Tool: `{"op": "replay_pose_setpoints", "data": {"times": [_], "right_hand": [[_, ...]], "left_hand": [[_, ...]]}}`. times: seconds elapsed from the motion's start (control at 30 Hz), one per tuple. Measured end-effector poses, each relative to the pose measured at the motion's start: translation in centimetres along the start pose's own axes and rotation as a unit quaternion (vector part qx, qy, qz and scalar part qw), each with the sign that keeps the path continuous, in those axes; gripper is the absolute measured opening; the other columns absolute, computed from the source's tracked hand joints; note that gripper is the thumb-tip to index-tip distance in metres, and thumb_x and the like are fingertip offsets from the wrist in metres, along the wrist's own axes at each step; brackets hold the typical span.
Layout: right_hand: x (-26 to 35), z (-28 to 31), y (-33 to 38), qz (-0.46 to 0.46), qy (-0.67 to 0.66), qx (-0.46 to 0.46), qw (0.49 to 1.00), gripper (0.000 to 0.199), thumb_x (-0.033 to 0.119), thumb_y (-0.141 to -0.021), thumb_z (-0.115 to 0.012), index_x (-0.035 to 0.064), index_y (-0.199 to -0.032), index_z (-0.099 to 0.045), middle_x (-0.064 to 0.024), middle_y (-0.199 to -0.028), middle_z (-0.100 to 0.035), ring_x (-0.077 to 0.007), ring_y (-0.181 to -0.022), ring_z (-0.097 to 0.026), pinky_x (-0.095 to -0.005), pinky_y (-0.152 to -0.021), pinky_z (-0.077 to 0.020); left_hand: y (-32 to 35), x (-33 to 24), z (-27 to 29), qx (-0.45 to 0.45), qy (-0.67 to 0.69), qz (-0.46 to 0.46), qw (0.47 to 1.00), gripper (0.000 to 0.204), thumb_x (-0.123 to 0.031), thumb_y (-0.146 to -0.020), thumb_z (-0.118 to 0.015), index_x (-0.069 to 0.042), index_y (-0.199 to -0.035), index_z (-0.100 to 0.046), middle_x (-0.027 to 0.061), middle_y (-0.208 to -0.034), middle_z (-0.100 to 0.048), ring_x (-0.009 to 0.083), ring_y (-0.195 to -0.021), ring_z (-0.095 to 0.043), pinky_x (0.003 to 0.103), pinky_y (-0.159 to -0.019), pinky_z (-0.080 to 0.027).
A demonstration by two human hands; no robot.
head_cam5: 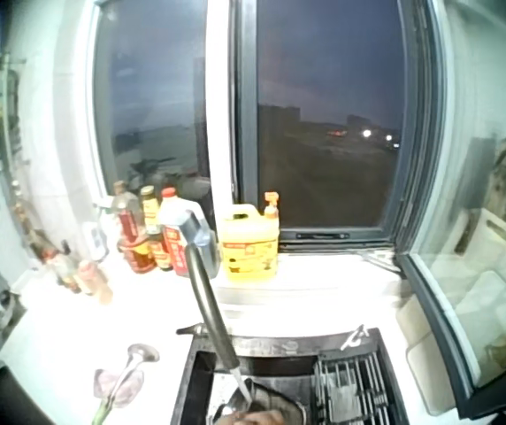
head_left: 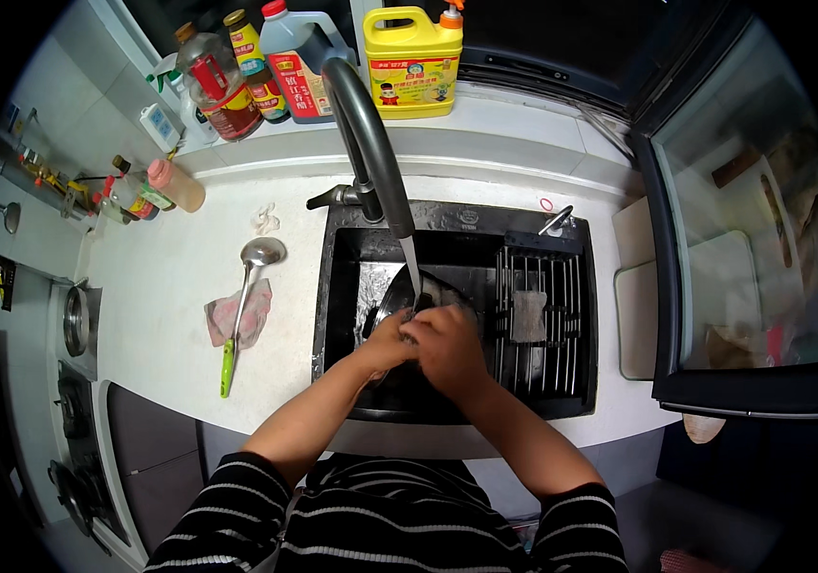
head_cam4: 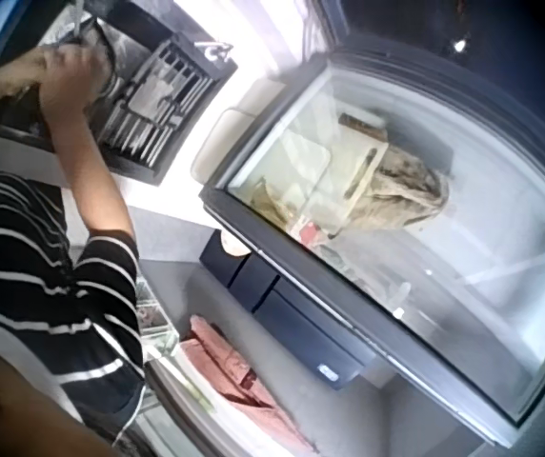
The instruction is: The person washes a pot, a lid, and a ladle by hand in a sink using a cloth, then places the pot and lid on a stove, hangs the ladle on a wall hook, and wipes the sink area.
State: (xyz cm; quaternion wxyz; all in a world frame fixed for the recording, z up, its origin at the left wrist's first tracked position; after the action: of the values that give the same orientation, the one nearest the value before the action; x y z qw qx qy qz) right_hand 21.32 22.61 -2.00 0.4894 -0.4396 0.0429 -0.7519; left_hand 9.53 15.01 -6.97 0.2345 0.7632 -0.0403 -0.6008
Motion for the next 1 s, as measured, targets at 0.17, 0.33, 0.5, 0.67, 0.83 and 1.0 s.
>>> {"op": "replay_pose_setpoints", "data": {"times": [0.17,0.33,0.5,0.67,0.83,1.0], "right_hand": [[-3.3,0.5,-2.2,-0.066,0.038,-0.022,0.997,0.007,0.012,-0.075,-0.061,0.0109,-0.081,-0.064,-0.0073,-0.086,-0.059,-0.0303,-0.084,-0.054,-0.0410,-0.073,-0.0451],[-3.6,1.6,-3.5,0.040,0.082,0.077,0.993,0.010,0.013,-0.076,-0.059,0.0099,-0.082,-0.065,-0.0075,-0.088,-0.061,-0.0288,-0.088,-0.054,-0.0420,-0.081,-0.0445],[-0.9,0.4,-5.0,0.118,0.166,0.308,0.929,0.015,0.014,-0.077,-0.053,0.0083,-0.081,-0.066,-0.0069,-0.087,-0.063,-0.0270,-0.091,-0.055,-0.0462,-0.087,-0.0412],[-6.3,1.7,-7.7,-0.062,0.235,0.299,0.923,0.013,0.013,-0.077,-0.058,0.0120,-0.086,-0.067,-0.0082,-0.090,-0.064,-0.0294,-0.090,-0.057,-0.0409,-0.082,-0.0454],[-6.9,-1.8,-2.2,-0.096,0.017,0.075,0.992,0.014,0.014,-0.079,-0.060,0.0089,-0.092,-0.063,-0.0117,-0.093,-0.062,-0.0331,-0.092,-0.056,-0.0422,-0.080,-0.0445],[-6.9,-4.9,-1.1,-0.095,-0.005,-0.046,0.994,0.019,0.014,-0.079,-0.061,0.0088,-0.097,-0.063,-0.0135,-0.096,-0.062,-0.0315,-0.093,-0.056,-0.0432,-0.081,-0.0439]], "left_hand": [[-1.5,1.0,-0.7,0.000,-0.019,0.027,0.999,0.044,-0.006,-0.067,-0.072,0.000,-0.107,-0.055,0.0064,-0.090,-0.062,0.0159,-0.083,-0.060,0.028,-0.070,-0.049],[-1.0,0.2,-1.7,-0.054,-0.169,-0.015,0.984,0.044,-0.010,-0.069,-0.073,-0.001,-0.109,-0.056,0.0098,-0.092,-0.063,0.0172,-0.083,-0.061,0.030,-0.072,-0.050],[-1.6,1.9,-0.8,-0.083,-0.356,-0.131,0.922,0.036,-0.017,-0.075,-0.069,-0.005,-0.107,-0.060,0.0157,-0.099,-0.065,0.0291,-0.094,-0.063,0.036,-0.078,-0.049],[-0.1,0.4,0.3,-0.125,-0.312,-0.081,0.938,0.036,-0.018,-0.078,-0.068,-0.003,-0.110,-0.060,0.0136,-0.094,-0.066,0.0248,-0.089,-0.064,0.034,-0.080,-0.047],[0.4,1.3,2.6,-0.150,-0.157,-0.059,0.974,0.033,-0.009,-0.075,-0.068,0.000,-0.105,-0.060,0.0022,-0.081,-0.061,0.0097,-0.074,-0.055,0.025,-0.069,-0.045],[1.7,1.0,3.4,-0.150,-0.009,-0.098,0.984,0.024,-0.010,-0.073,-0.068,0.000,-0.094,-0.061,0.0009,-0.071,-0.058,0.0082,-0.065,-0.051,0.025,-0.060,-0.042]]}}
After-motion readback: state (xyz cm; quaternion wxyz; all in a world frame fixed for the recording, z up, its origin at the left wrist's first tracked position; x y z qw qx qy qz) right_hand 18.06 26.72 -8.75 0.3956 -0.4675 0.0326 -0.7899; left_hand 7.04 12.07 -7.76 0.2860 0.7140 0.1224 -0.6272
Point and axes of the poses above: each hand's wrist, its own y-axis away from the middle knuckle, its own z-axis out of the back of the hand, x = y × z, the point moved 1 cm from there along -y, towards the middle knuckle
